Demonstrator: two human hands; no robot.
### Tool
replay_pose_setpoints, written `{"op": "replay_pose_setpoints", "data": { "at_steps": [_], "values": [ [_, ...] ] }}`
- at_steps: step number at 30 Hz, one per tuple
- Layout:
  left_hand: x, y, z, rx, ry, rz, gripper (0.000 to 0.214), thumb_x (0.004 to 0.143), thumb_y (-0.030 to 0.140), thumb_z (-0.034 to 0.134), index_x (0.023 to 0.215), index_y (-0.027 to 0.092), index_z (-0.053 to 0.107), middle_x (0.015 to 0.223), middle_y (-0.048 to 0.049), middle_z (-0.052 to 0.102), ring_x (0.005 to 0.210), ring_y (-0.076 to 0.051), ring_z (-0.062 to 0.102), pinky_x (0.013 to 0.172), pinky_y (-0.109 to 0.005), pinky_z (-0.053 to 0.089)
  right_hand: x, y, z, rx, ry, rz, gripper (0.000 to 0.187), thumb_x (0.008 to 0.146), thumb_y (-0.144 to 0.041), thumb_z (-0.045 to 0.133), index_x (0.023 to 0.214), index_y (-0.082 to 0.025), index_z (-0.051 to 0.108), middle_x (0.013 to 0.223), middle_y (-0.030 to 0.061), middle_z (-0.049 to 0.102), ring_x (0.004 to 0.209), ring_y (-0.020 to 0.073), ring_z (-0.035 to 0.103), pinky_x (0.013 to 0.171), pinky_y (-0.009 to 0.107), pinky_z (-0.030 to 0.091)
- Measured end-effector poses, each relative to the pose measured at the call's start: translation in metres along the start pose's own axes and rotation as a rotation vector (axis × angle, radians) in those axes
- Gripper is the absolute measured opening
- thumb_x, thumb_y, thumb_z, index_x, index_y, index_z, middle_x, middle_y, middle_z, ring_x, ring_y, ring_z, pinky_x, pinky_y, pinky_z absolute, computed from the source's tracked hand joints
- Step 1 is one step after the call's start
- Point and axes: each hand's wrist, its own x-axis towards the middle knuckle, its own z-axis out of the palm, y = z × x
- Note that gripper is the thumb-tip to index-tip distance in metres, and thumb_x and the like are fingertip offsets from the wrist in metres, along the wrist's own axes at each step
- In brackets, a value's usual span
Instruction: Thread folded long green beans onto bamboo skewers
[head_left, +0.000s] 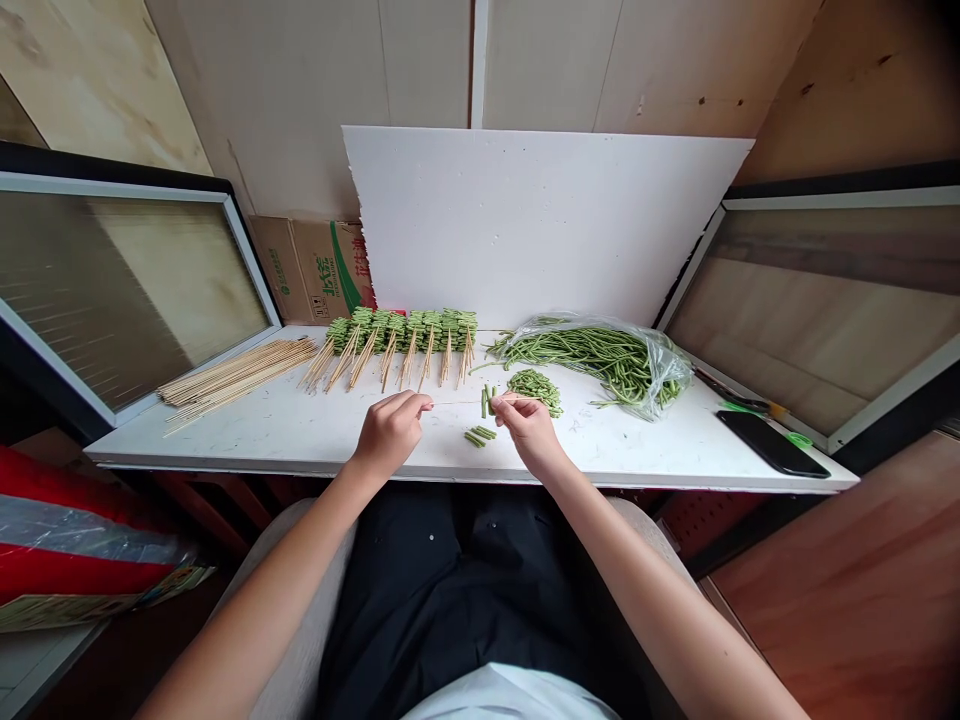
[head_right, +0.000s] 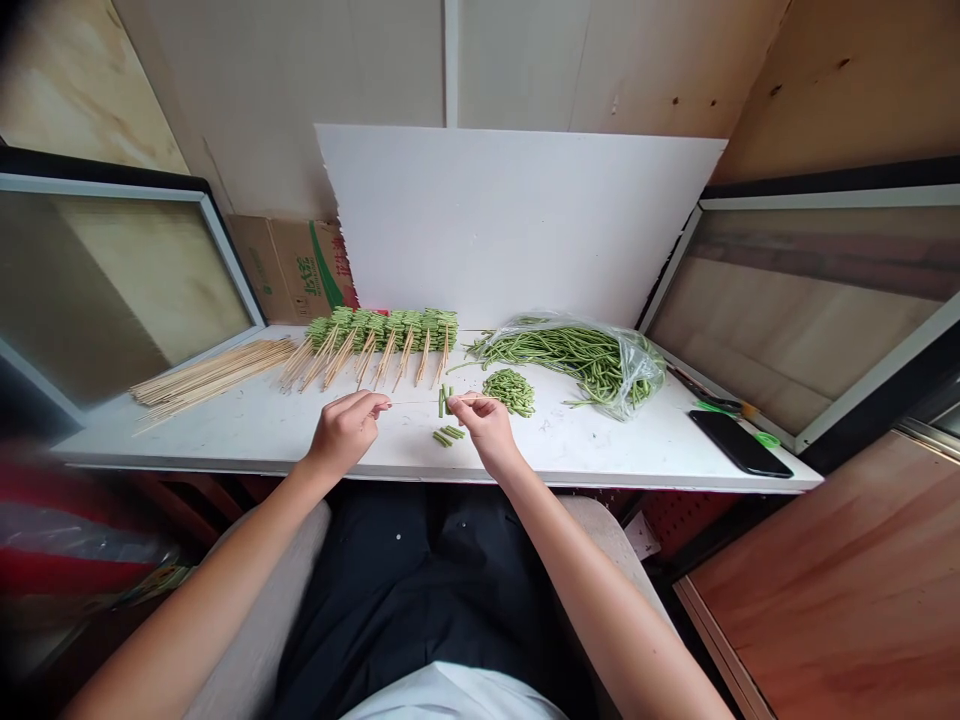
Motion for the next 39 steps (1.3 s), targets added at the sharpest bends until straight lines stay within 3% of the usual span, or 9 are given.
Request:
{"op": "replay_pose_setpoints", "data": {
  "at_steps": [7, 11, 18, 27, 32, 35, 39],
  "values": [
    [0.002, 0.003, -0.002, 0.092, 0.001, 0.069, 0.042, 0.072, -0.010, 0.041, 0.087, 0.018, 0.067, 0.076, -0.0036, 0.071, 0.068, -0.018, 0.067, 0.065, -0.028, 0.051, -0.002, -0.001, -0.001, -0.013, -0.015, 0.003, 0.041, 0.078, -0.058, 0.082, 0.062, -0.023, 0.068, 0.076, 0.0031, 0.066, 0.075, 0.0188, 0.060, 0.074, 0.033, 0.048],
    [0.003, 0.001, -0.005, 0.107, -0.018, 0.048, 0.043, 0.071, -0.010, 0.041, 0.087, 0.018, 0.068, 0.076, -0.0038, 0.071, 0.068, -0.018, 0.067, 0.065, -0.028, 0.051, -0.004, -0.005, 0.000, -0.070, -0.019, 0.027, 0.040, 0.078, -0.061, 0.081, 0.068, -0.023, 0.072, 0.076, 0.0030, 0.068, 0.072, 0.0183, 0.058, 0.071, 0.032, 0.047],
    [0.006, 0.003, -0.007, 0.034, 0.008, -0.015, 0.038, 0.078, -0.009, 0.044, 0.089, 0.019, 0.068, 0.080, -0.0032, 0.074, 0.072, -0.018, 0.069, 0.065, -0.026, 0.051, 0.000, -0.002, 0.001, 0.051, -0.018, 0.077, 0.035, 0.071, -0.056, 0.089, 0.079, -0.023, 0.078, 0.087, 0.0039, 0.072, 0.071, 0.0162, 0.058, 0.070, 0.032, 0.050],
    [0.003, 0.004, -0.002, 0.068, 0.003, -0.007, 0.037, 0.080, -0.008, 0.044, 0.088, 0.019, 0.069, 0.079, -0.0034, 0.075, 0.071, -0.017, 0.070, 0.064, -0.026, 0.052, -0.003, 0.003, 0.004, 0.055, 0.014, 0.098, 0.040, 0.068, -0.056, 0.091, 0.063, -0.022, 0.070, 0.084, 0.0043, 0.072, 0.075, 0.0180, 0.063, 0.072, 0.034, 0.051],
    [0.000, 0.004, 0.002, 0.012, -0.007, -0.033, 0.038, 0.080, -0.008, 0.044, 0.090, 0.018, 0.069, 0.082, -0.0045, 0.076, 0.072, -0.018, 0.071, 0.065, -0.027, 0.054, 0.000, 0.002, 0.000, 0.029, 0.011, 0.085, 0.036, 0.069, -0.056, 0.090, 0.070, -0.023, 0.076, 0.081, 0.0031, 0.072, 0.071, 0.0169, 0.061, 0.070, 0.033, 0.051],
    [-0.001, 0.000, 0.004, -0.001, -0.012, -0.090, 0.035, 0.081, -0.006, 0.047, 0.091, 0.019, 0.070, 0.085, -0.0047, 0.077, 0.075, -0.019, 0.072, 0.066, -0.026, 0.055, 0.004, -0.004, -0.010, -0.030, -0.043, 0.067, 0.035, 0.072, -0.056, 0.089, 0.083, -0.024, 0.081, 0.094, 0.0058, 0.077, 0.081, 0.0202, 0.066, 0.072, 0.034, 0.051],
    [-0.002, -0.009, 0.005, -0.014, -0.029, -0.161, 0.033, 0.080, -0.004, 0.049, 0.091, 0.019, 0.070, 0.088, -0.0052, 0.079, 0.079, -0.020, 0.075, 0.069, -0.028, 0.057, 0.011, 0.002, -0.029, -0.350, -0.140, -0.022, 0.040, 0.085, -0.058, 0.078, 0.106, -0.025, 0.083, 0.110, 0.0104, 0.078, 0.097, 0.0268, 0.068, 0.080, 0.038, 0.052]
  ]
}}
